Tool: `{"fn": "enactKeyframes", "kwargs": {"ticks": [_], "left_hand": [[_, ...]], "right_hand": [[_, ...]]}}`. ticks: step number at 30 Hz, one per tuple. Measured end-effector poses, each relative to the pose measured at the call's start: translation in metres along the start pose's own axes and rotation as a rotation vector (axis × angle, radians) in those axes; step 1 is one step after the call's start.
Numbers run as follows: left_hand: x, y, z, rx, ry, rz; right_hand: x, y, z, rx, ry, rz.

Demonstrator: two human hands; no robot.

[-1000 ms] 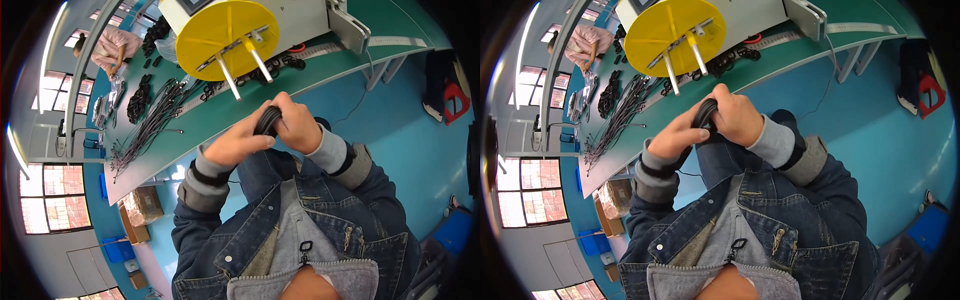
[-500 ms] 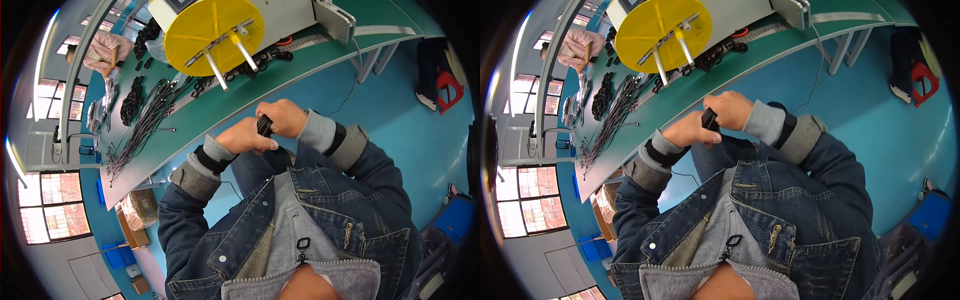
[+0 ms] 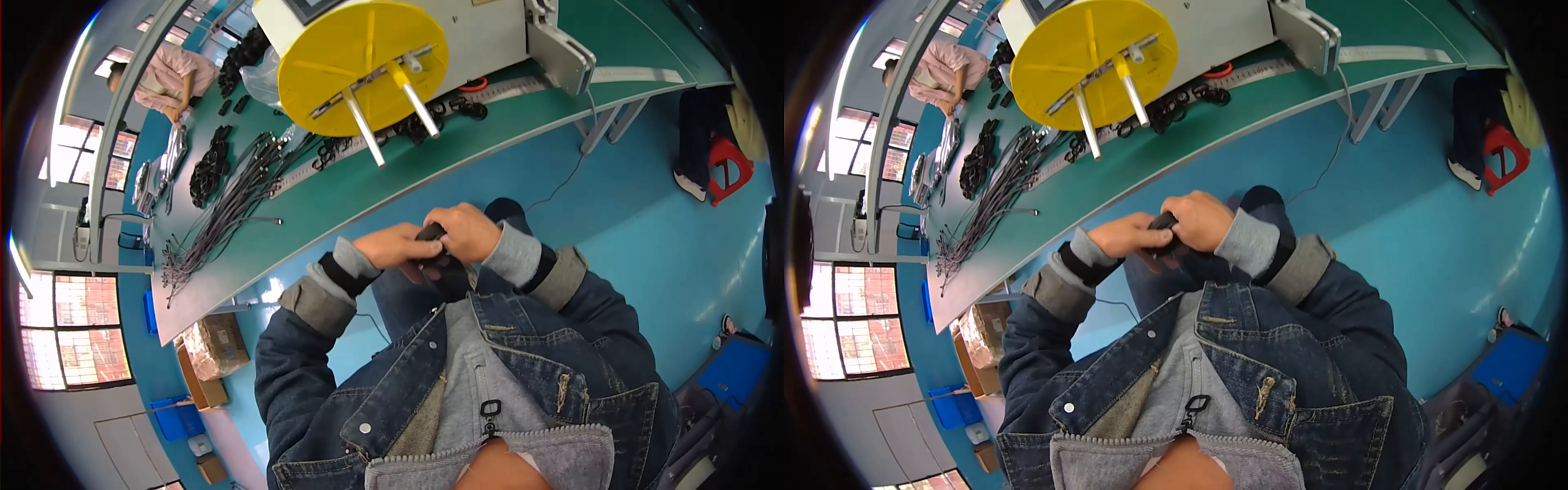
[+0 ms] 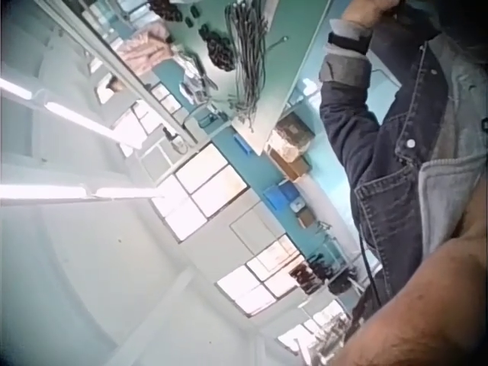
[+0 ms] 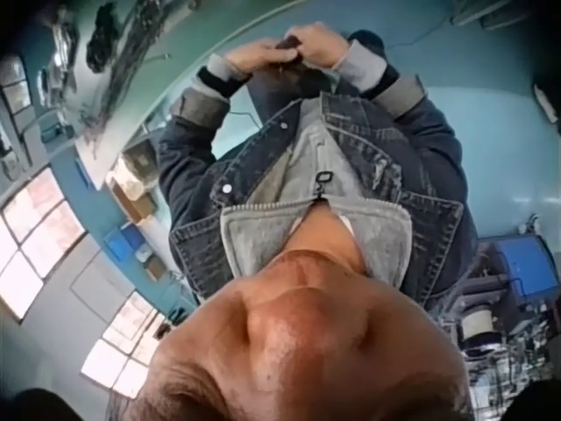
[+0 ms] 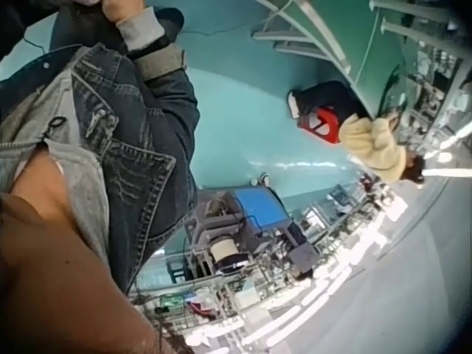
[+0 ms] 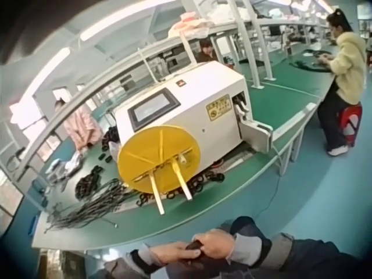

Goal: The person picks up a cable, winds it around the spindles of a machine, and removes the coiled cable. They then secure the coil with a rubber band and place the finished cable onto a pile on the table.

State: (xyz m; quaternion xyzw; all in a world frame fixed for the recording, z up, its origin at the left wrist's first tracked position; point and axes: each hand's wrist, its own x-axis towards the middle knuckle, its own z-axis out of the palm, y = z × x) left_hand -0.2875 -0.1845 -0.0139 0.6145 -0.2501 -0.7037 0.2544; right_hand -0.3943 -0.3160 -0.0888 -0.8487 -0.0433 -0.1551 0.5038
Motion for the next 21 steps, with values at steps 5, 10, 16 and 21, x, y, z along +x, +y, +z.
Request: {"fn": "enactKeyframes", "kwargs": {"ticks": [5,10,16,21], "left_hand": [[0.005,-0.008,-0.006,-0.266,0.042,0.077],[0.020,-0.023,-0.007,-0.102,0.475,0.317],[0.021,-0.035,-0.001,-0.189,0.326,0.269],[0.016,-0.040,0.003,-0.310,0.252,0.290]], "right_hand": [[0.013,-0.001,-0.005,-0.151,-0.159,0.139],[0.012,0.008,-0.008,-0.234,-0.112,0.270],[0.002,0.015,-0.005,-0.251,-0.069,0.281],[-0.003,0.018,0.000,-0.136,-0.062,0.183]]}}
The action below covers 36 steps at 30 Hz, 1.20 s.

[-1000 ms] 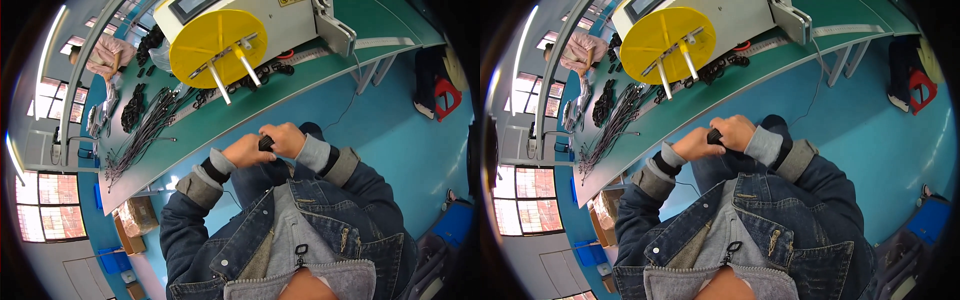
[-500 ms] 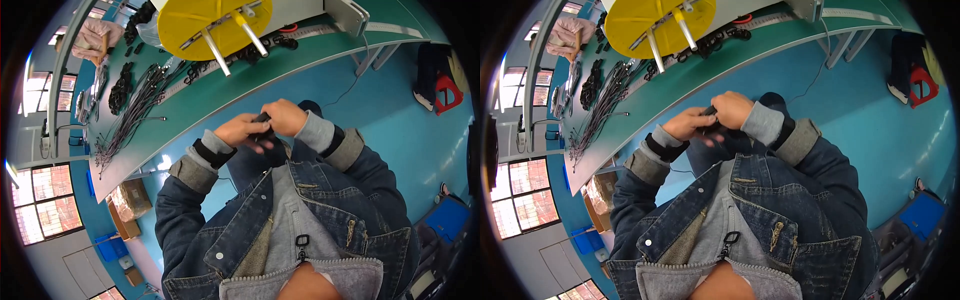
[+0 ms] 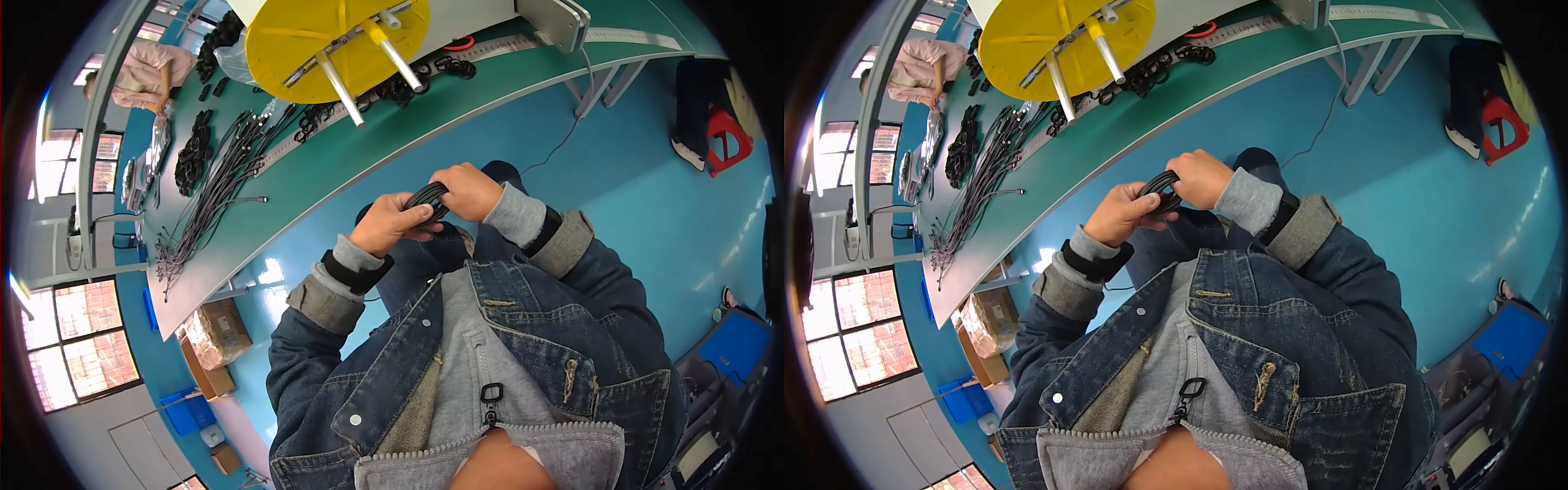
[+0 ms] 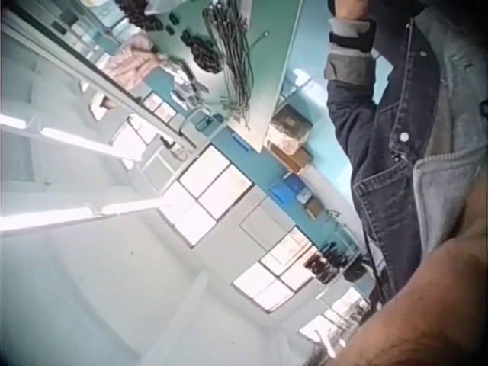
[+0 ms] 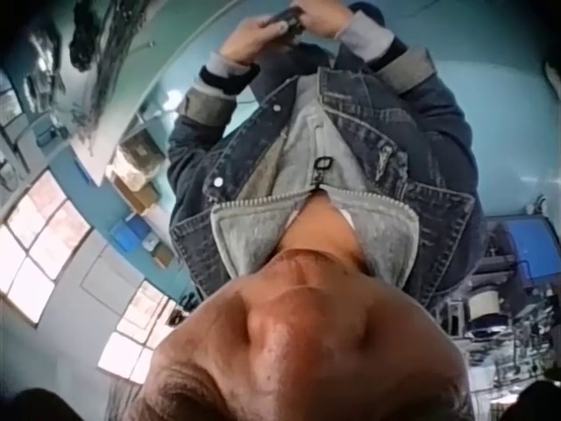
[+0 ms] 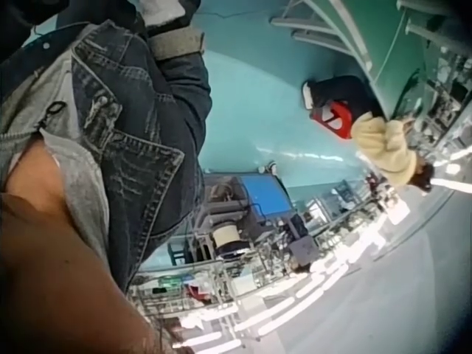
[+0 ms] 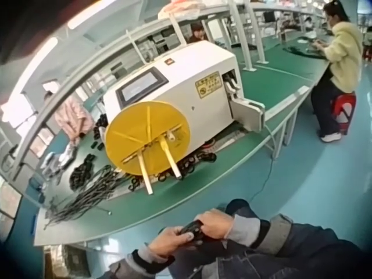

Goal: The person picks up a cable, winds it around the spindles of a machine, and removes the coiled cable. They then secure the coil with a rubber band and place the finished cable onto a pile on the table.

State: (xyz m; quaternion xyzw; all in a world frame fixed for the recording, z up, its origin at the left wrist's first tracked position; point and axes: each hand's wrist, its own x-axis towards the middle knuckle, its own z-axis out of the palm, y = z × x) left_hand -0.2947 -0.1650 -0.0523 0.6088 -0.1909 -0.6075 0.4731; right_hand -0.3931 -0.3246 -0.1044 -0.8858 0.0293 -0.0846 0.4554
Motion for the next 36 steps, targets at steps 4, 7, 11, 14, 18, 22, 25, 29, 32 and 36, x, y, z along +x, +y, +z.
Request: {"fn": "enactKeyframes", "kwargs": {"ticks": [4,7,11,14,18,22,25,29,32,36], "left_hand": [[-0.011,0.000,0.006,-0.034,-0.046,0.068],[-0.012,-0.005,0.002,-0.074,-0.054,0.090],[-0.015,-0.006,-0.002,-0.226,-0.091,0.071],[-0.015,-0.005,-0.002,-0.436,-0.165,0.053],[-0.014,-0.001,-0.006,-0.156,-0.103,0.082],[-0.013,0.003,-0.006,-0.040,-0.073,0.065],[-0.014,0.005,-0.006,-0.223,-0.129,0.088],[-0.015,0.013,0.004,-0.003,-0.043,0.037],[-0.013,0.011,0.007,0.028,0.005,0.056],[-0.008,0.004,0.003,0.116,0.080,0.239]], "right_hand": [[-0.004,-0.004,-0.002,0.076,0.049,-0.078],[-0.009,-0.007,-0.003,0.108,0.046,-0.081],[-0.012,-0.014,-0.004,0.087,0.091,-0.096],[-0.014,-0.015,-0.003,0.042,0.109,-0.086],[-0.013,-0.016,-0.008,-0.032,0.086,-0.083],[-0.013,-0.018,-0.007,-0.026,0.117,-0.085],[-0.014,-0.021,-0.010,-0.095,0.109,-0.074],[-0.016,-0.020,-0.008,-0.152,0.108,-0.058],[-0.017,-0.016,-0.007,-0.148,0.128,-0.074],[-0.016,-0.014,-0.007,-0.145,0.178,-0.099]]}}
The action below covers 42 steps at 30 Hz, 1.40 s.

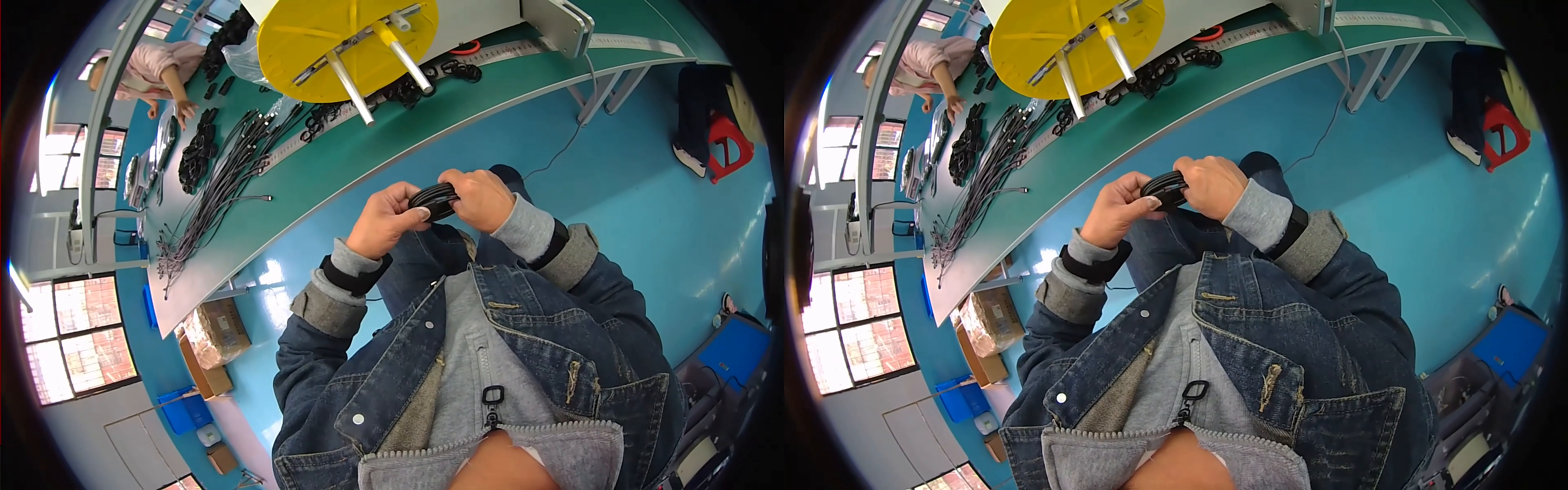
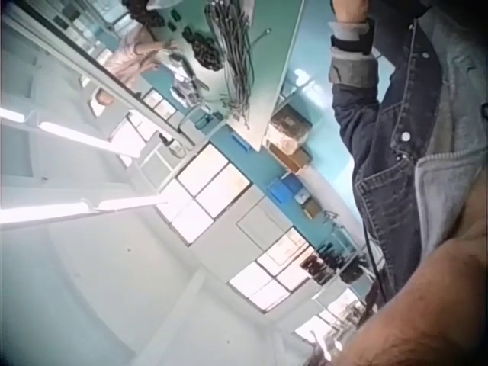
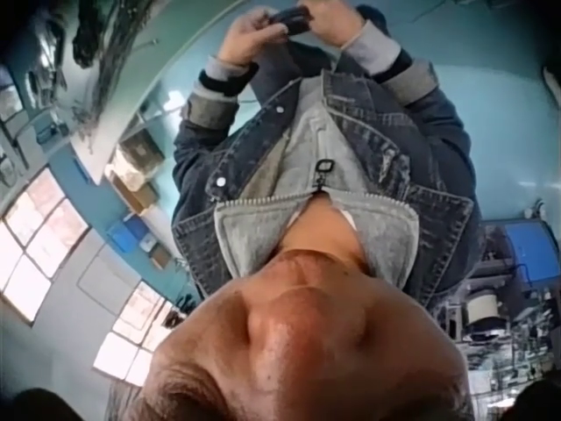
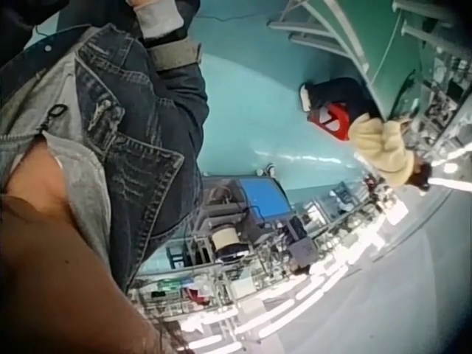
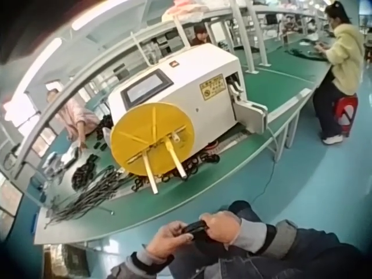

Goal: The person picks up a cable, winds it around the spindles of a machine, and removes the coiled cable. They then secure the coil with a rubber band and place the finished cable onto a pile on the table.

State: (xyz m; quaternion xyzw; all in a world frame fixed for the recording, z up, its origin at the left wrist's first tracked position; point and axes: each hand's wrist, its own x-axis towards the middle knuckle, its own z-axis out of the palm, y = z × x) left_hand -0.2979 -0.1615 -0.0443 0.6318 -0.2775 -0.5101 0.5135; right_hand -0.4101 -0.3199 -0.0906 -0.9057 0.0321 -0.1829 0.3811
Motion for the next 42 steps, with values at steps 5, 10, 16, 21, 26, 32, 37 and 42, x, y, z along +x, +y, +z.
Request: {"fn": "enactKeyframes", "kwargs": {"ticks": [5,10,16,21,26,32,37,42], "left_hand": [[0.001,-0.005,0.001,0.035,0.060,0.091],[-0.002,0.007,0.013,-0.085,-0.038,-0.029],[0.007,0.014,0.015,0.232,-0.218,-0.240],[0.014,0.008,0.010,0.605,-0.181,-0.144],[0.015,0.016,-0.002,0.235,-0.337,-0.346],[0.025,-0.010,0.001,0.101,-0.176,-0.297],[0.027,-0.032,0.008,0.112,-0.055,-0.286],[0.025,-0.019,0.006,-0.091,0.074,-0.225]], "right_hand": [[-0.001,-0.001,0.002,-0.093,0.043,0.021],[0.003,-0.013,0.001,-0.109,-0.018,-0.162],[0.010,-0.021,-0.010,-0.221,-0.162,-0.155],[0.013,-0.015,-0.002,-0.301,-0.185,-0.187],[0.025,-0.009,-0.003,-0.174,-0.401,-0.265],[0.031,-0.014,-0.003,-0.259,-0.368,-0.095],[0.034,-0.005,-0.002,-0.160,-0.369,-0.100],[0.065,0.004,-0.063,0.261,-0.384,-0.114]]}}
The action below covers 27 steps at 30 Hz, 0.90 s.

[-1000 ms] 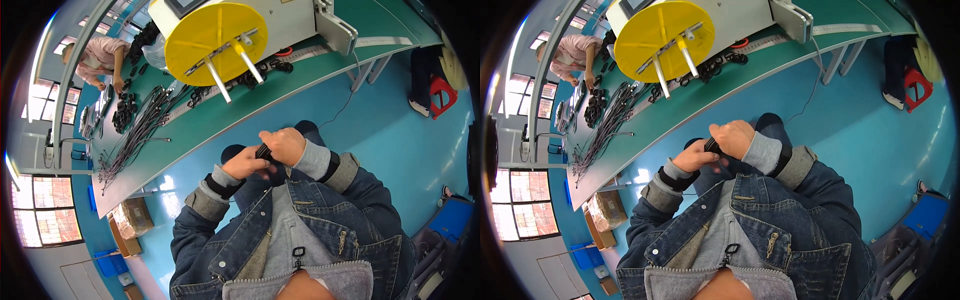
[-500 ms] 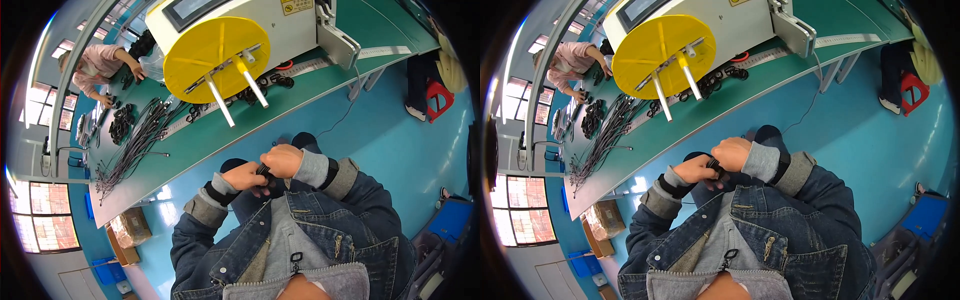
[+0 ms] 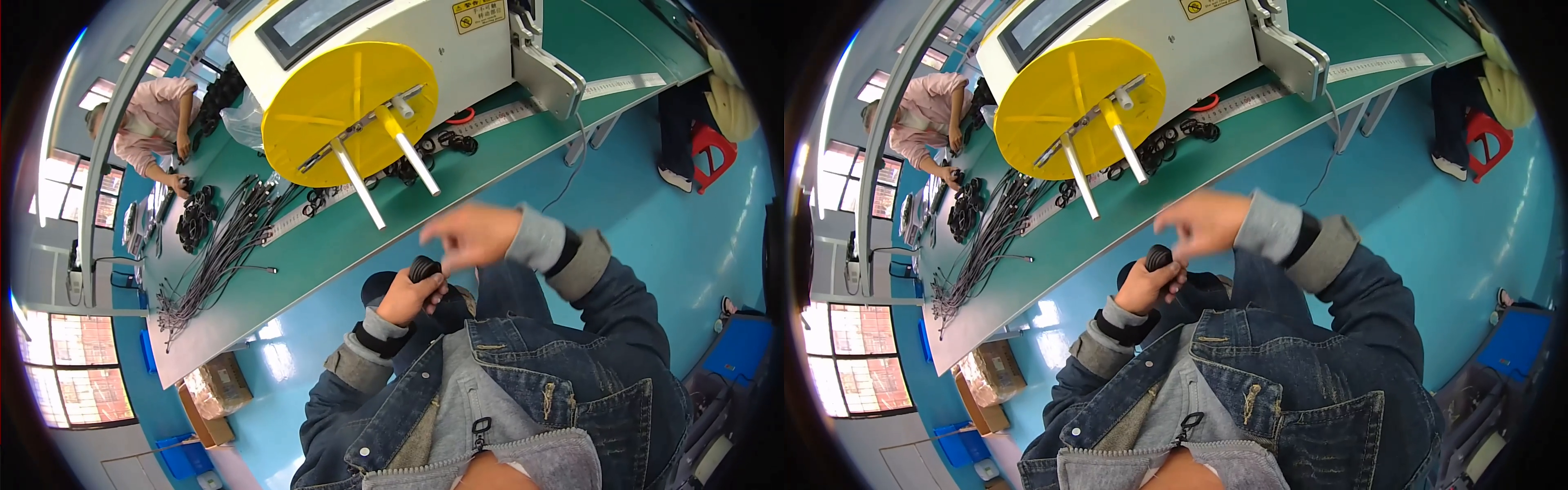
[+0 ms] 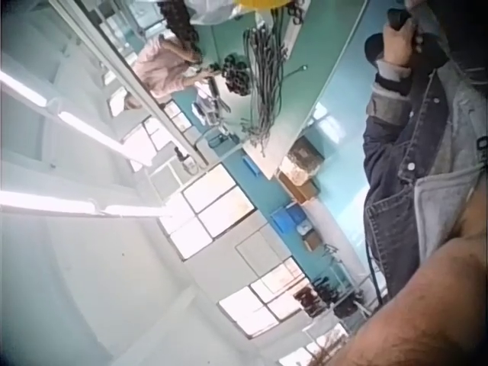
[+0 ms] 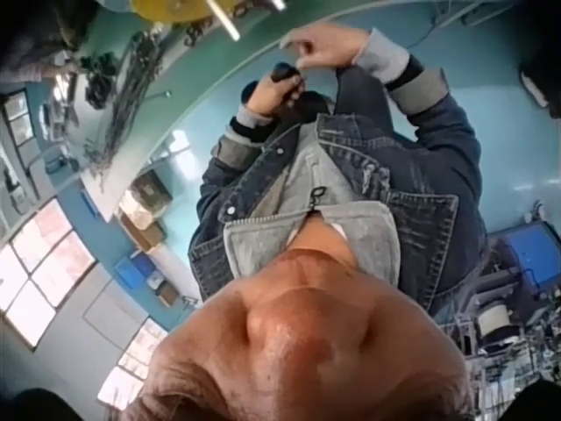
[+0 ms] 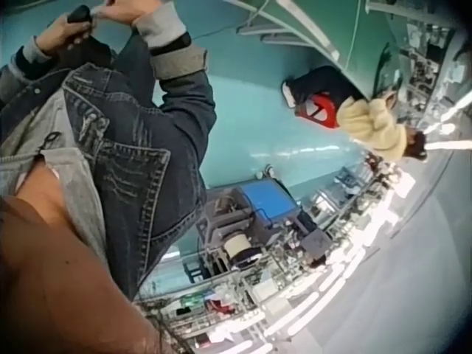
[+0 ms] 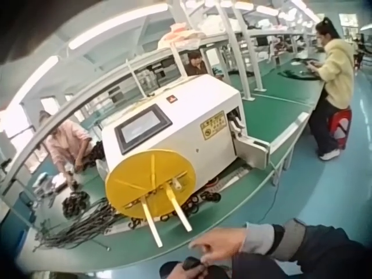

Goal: The person picks up a cable, winds it around the spindles of a machine, and removes the coiled cable. They then secure the coil with a rubber band and place the finished cable onto a pile on the table.

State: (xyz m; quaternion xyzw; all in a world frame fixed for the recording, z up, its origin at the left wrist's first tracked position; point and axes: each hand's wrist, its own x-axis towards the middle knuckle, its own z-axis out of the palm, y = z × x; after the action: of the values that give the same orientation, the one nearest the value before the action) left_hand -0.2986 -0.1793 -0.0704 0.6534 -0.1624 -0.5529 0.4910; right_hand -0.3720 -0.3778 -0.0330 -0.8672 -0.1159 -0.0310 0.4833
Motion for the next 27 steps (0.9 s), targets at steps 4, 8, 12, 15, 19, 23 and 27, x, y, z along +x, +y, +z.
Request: {"fn": "enactKeyframes", "kwargs": {"ticks": [4,8,12,15,19,23,27], "left_hand": [[0.005,0.018,0.007,-0.257,-0.079,0.093],[0.012,0.035,0.015,-0.235,-0.098,0.171],[0.026,0.056,0.021,-0.148,-0.064,0.221],[0.044,0.065,0.025,-0.314,0.077,0.329],[0.064,0.077,0.039,-0.564,0.255,0.441],[0.073,0.082,0.043,-0.670,0.392,0.518],[0.081,0.076,0.029,-0.536,0.463,0.542]], "right_hand": [[0.033,0.054,-0.065,-0.414,0.648,0.129],[0.061,0.081,-0.089,-0.550,0.398,0.314],[0.061,0.112,-0.092,-0.452,0.384,0.197],[0.058,0.094,-0.090,-0.082,0.444,0.225],[0.036,0.066,-0.072,0.673,0.400,0.452],[0.029,0.057,-0.055,0.920,0.281,0.442],[0.031,0.055,-0.045,0.854,0.295,0.477]]}}
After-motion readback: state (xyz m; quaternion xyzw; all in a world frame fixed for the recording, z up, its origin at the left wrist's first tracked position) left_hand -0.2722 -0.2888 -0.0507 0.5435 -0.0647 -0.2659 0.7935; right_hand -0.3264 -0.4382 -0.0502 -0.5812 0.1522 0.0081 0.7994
